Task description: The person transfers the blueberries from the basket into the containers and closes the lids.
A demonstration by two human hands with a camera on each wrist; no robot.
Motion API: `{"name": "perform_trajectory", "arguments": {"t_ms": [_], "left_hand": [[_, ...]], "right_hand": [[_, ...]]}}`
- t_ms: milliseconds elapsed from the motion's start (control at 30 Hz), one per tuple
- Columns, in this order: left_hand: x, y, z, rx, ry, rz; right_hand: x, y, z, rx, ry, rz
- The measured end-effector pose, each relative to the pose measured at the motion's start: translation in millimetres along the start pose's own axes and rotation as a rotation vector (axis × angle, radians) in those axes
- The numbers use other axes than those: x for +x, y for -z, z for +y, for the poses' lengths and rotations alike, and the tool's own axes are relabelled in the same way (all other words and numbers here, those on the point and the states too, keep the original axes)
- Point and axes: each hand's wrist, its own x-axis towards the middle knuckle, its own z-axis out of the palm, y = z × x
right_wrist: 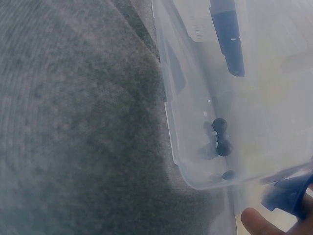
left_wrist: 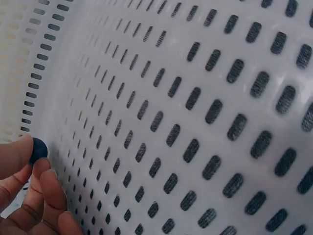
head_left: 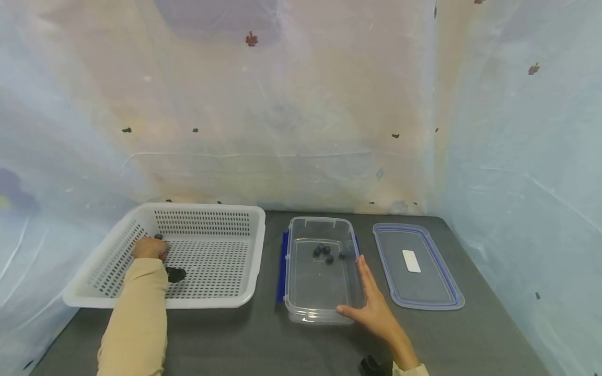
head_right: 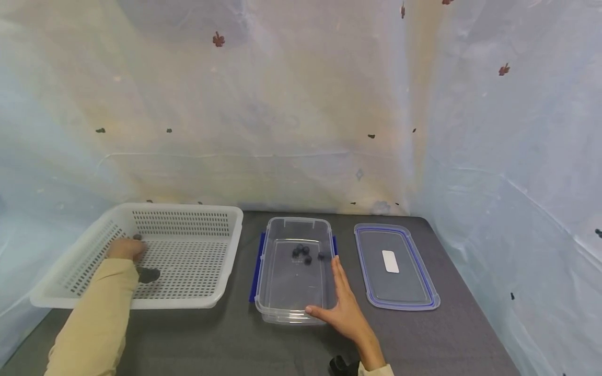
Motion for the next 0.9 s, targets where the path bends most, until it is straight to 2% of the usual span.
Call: {"name": "perform_trajectory", "arguments": {"t_ms": [133,200,433,500,633,767,900], "left_hand": [[2.9,4.2,-1.9,-0.111,-0.073,-0.004],[4.7,6.1,-3.1,-0.2,-0.093,0.002],[12.9,17.8,2.5,-0.454,-0.132,-0.05],[12.4,20.8,7.1,-0.498,-0.151,-0.052],[6.0,28.4,19.0,-0.492,-0.23,-0.048],[-5.4,37.7,33.8,-0.446,-0.31,-0.053],[-14.8,45.3,46.8,-0.427,-0.365,-0.036]], "right_hand": [[0,0,-1,0.006,-0.003,-0.002],[0,0,-2,0.007,-0.002,-0.003],[-1,1,-4,0.022,-0.011,-0.001],[-1,1,-4,0.027,-0.018,-0.003],[-2,0,-3,0.027,-0.024,-0.006],[-1,0,-3,0.015,-0.022,-0.004],[0,0,-3,-0.003,-0.02,0.003]]}}
